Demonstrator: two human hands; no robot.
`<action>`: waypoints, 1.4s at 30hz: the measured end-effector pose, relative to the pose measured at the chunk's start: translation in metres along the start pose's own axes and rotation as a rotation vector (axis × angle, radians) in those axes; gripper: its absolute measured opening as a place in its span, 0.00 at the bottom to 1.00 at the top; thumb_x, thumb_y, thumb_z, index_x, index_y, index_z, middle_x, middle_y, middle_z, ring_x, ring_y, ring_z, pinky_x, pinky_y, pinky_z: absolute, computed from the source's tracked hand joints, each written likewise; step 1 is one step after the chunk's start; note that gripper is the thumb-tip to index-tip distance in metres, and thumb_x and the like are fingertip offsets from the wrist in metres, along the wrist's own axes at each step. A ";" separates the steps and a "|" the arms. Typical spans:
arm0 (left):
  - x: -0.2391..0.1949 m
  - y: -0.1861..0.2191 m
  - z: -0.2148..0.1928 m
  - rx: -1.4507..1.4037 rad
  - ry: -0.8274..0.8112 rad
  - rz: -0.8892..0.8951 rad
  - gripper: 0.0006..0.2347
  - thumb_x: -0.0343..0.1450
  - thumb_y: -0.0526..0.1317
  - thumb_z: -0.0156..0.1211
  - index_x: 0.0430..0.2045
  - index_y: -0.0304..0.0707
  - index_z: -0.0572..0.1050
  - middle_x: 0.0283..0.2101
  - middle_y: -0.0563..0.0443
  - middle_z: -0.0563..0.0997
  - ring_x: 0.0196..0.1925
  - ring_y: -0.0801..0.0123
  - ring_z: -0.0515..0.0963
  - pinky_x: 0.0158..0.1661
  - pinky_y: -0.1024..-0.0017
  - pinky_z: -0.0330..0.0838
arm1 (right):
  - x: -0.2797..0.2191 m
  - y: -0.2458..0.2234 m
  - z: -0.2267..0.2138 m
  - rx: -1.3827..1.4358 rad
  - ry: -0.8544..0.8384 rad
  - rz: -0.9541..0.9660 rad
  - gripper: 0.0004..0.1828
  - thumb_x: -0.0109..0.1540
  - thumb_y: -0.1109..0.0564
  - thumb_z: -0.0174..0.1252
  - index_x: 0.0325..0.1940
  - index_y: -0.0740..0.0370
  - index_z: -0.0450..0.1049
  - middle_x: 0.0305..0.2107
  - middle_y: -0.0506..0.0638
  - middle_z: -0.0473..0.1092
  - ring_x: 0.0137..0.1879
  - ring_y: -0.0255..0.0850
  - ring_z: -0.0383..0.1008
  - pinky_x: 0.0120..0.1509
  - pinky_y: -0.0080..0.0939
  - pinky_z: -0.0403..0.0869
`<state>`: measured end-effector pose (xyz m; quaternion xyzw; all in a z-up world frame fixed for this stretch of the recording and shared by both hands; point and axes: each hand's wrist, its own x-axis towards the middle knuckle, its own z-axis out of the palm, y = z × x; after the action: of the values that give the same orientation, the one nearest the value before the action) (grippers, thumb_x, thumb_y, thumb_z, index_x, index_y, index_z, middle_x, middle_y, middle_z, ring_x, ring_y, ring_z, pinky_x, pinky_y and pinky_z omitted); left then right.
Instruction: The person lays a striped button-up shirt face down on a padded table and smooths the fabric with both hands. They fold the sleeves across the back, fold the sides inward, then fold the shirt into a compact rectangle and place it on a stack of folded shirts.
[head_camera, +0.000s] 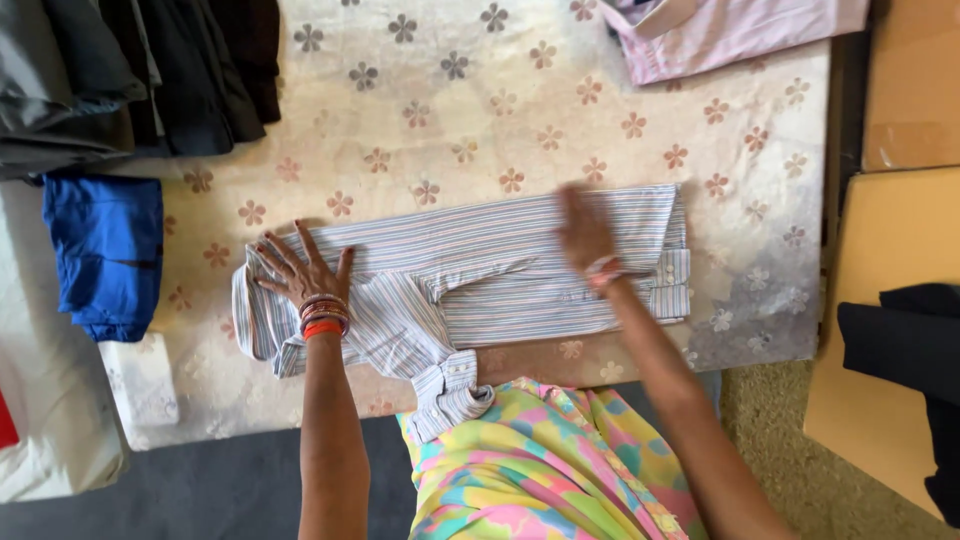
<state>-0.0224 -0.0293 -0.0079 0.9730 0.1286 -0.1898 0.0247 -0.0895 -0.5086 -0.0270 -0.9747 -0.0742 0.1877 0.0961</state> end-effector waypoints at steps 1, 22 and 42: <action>-0.001 0.001 0.000 0.006 0.003 -0.008 0.45 0.67 0.76 0.43 0.78 0.63 0.37 0.79 0.36 0.29 0.80 0.42 0.25 0.67 0.21 0.29 | -0.014 0.036 0.002 0.058 0.071 0.151 0.40 0.71 0.37 0.31 0.81 0.61 0.37 0.78 0.59 0.39 0.83 0.50 0.35 0.83 0.59 0.36; -0.017 0.009 -0.006 0.068 -0.024 -0.041 0.40 0.70 0.66 0.50 0.76 0.56 0.40 0.79 0.39 0.40 0.80 0.51 0.37 0.70 0.30 0.30 | -0.060 -0.010 0.019 0.347 0.446 0.338 0.42 0.72 0.34 0.42 0.80 0.63 0.47 0.77 0.67 0.43 0.83 0.58 0.39 0.83 0.64 0.42; -0.045 -0.050 0.053 -0.415 0.127 0.266 0.13 0.77 0.36 0.48 0.54 0.42 0.76 0.65 0.49 0.73 0.68 0.57 0.71 0.71 0.53 0.55 | -0.167 -0.155 -0.071 0.814 0.699 -0.769 0.11 0.65 0.69 0.45 0.49 0.65 0.70 0.51 0.59 0.73 0.56 0.58 0.78 0.59 0.54 0.81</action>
<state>-0.0945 0.0026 -0.0401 0.9655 0.0370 -0.0927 0.2407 -0.2326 -0.3995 0.1299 -0.7681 -0.3048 -0.1744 0.5354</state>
